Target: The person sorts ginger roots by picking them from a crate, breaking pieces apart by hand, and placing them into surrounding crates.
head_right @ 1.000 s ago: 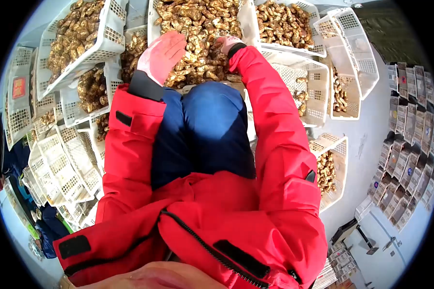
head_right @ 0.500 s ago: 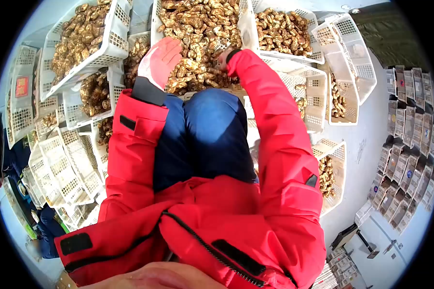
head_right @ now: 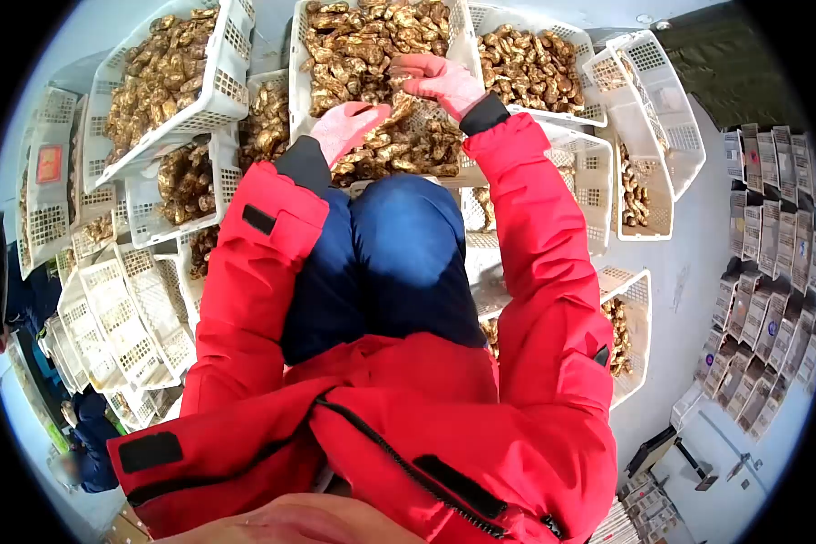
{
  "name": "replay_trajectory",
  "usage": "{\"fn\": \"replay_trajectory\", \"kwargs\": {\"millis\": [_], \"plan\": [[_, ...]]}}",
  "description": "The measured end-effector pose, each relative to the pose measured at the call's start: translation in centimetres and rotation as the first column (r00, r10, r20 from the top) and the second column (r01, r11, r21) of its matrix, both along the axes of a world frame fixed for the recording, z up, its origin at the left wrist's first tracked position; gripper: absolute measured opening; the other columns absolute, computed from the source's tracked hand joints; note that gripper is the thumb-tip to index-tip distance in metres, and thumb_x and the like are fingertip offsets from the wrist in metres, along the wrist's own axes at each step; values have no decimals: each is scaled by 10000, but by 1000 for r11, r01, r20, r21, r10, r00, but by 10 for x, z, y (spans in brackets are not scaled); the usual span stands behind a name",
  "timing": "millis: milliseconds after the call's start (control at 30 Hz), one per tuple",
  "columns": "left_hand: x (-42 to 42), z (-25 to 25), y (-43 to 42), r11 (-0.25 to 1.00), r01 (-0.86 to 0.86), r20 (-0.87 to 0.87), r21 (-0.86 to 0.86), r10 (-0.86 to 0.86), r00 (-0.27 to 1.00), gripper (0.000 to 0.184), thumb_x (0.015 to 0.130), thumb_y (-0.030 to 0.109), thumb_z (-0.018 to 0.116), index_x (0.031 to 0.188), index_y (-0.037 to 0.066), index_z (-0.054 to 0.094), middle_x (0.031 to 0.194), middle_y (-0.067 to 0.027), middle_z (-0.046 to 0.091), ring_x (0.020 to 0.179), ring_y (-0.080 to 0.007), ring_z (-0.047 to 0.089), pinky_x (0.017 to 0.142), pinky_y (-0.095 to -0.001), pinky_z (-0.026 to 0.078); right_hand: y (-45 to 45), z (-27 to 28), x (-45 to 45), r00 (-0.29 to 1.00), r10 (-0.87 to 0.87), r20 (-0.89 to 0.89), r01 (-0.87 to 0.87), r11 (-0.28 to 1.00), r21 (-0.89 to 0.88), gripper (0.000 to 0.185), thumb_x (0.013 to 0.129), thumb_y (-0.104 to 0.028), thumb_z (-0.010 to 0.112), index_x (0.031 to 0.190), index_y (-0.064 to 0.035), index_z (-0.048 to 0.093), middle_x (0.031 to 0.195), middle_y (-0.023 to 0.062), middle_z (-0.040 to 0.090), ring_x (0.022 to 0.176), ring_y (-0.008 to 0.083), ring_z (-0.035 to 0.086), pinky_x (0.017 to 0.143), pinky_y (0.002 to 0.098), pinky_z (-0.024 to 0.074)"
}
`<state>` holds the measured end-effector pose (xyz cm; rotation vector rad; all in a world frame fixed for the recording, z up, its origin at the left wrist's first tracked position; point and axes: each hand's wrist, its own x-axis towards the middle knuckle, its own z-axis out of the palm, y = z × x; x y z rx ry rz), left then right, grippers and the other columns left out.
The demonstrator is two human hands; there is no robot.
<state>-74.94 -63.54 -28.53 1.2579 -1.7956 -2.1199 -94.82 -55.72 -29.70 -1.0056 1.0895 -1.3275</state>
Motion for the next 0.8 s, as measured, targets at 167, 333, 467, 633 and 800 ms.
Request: {"fn": "replay_trajectory", "kwargs": {"millis": [167,333,467,633,800], "plan": [[8,17,1,940,154,-214,305,-90,973,347,848,230,555,1120,23,497,1071,-76,575,893,-209,597,727,-306,475,1,32,25,988,111,109,-97,988,-122,505,817,-131,596,1272,-7,415,1211,81,518,1110,164,482,930,275,373],[13,19,2,972,-122,-239,200,169,956,338,833,166,561,1112,-20,516,988,-112,622,776,-191,612,606,-294,487,3,10,6,987,-140,77,140,990,14,443,859,-178,560,1260,-35,437,1167,82,551,1020,158,551,827,265,448],[57,41,-19,983,-82,-313,162,130,941,418,843,183,552,1192,-26,457,1048,-114,594,905,-216,591,745,-328,478,5,-36,-27,935,-335,-113,353,893,277,105,798,-50,456,763,-88,547,678,-38,493,636,80,512,559,224,432],[155,14,-49,926,-311,-199,214,353,914,295,873,152,520,1130,12,488,1024,-121,596,883,-199,594,700,-307,498,-8,-90,-13,302,421,-855,261,826,499,385,762,-262,559,1083,-53,591,954,171,631,908,243,605,778,314,477],[178,18,-53,878,-463,-117,122,476,872,229,876,126,498,1073,10,519,986,-122,614,809,-187,604,667,-296,510,-27,-136,-2,194,468,-862,208,839,502,423,751,-310,523,1069,-38,590,1021,193,605,971,295,578,853,358,443]]}}
